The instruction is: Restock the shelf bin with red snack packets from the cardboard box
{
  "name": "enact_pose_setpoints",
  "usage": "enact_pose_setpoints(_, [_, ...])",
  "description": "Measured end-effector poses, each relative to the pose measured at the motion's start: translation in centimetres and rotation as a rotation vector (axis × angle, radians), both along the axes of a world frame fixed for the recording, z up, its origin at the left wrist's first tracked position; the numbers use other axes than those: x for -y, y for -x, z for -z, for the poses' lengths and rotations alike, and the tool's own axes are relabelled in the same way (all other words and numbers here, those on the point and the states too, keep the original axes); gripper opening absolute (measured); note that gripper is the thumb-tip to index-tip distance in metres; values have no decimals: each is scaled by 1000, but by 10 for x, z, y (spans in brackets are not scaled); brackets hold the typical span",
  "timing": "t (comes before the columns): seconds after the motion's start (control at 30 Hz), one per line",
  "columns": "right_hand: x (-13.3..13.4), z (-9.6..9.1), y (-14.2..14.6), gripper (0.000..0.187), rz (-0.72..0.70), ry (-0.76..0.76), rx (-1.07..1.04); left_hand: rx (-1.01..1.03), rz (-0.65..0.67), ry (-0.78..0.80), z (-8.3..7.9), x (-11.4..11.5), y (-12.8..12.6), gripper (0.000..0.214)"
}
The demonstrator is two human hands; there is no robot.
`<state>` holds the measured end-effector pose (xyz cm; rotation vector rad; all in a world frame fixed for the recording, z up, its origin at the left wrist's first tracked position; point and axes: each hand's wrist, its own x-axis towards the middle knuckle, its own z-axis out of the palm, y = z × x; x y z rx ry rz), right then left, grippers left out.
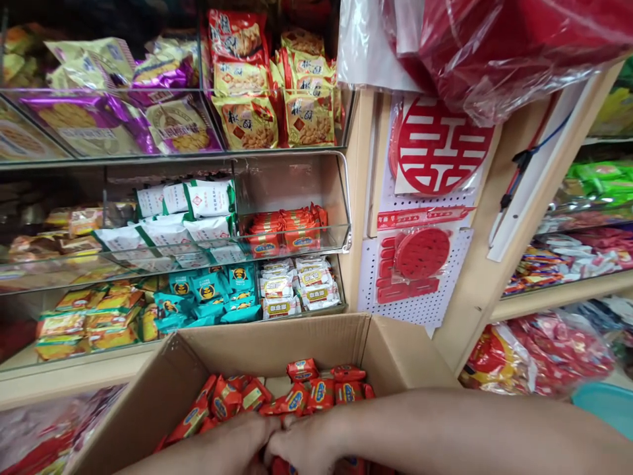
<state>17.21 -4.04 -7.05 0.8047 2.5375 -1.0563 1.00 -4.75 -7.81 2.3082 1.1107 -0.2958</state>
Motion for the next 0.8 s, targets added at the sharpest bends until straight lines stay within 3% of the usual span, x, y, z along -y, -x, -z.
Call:
enact_pose_setpoints(0.17, [7, 8, -3, 50, 141, -216, 93, -65, -23, 5, -6, -17, 2, 23])
enact_pose_setpoints(0.37, [-3, 19, -2, 44, -12, -314, 136, -164, 24, 131, -18, -15, 3, 47])
enact_pose_setpoints(0.5, [-10, 8, -4, 31, -33, -342, 126, -124, -7, 148, -26, -15, 5, 38])
enact_pose_setpoints(0.63, [-21, -21, -15, 28, 248, -322, -164, 71, -111, 102, -45, -22, 12, 40])
enact_pose_setpoints(0.73, [-29, -38, -26, 29, 450, -149, -517, 342, -159, 152, -60, -25, 14, 32])
enact_pose_setpoints(0.8, [-30, -45, -31, 29, 523, 4, -621, 577, -259, 258, -68, -25, 14, 26])
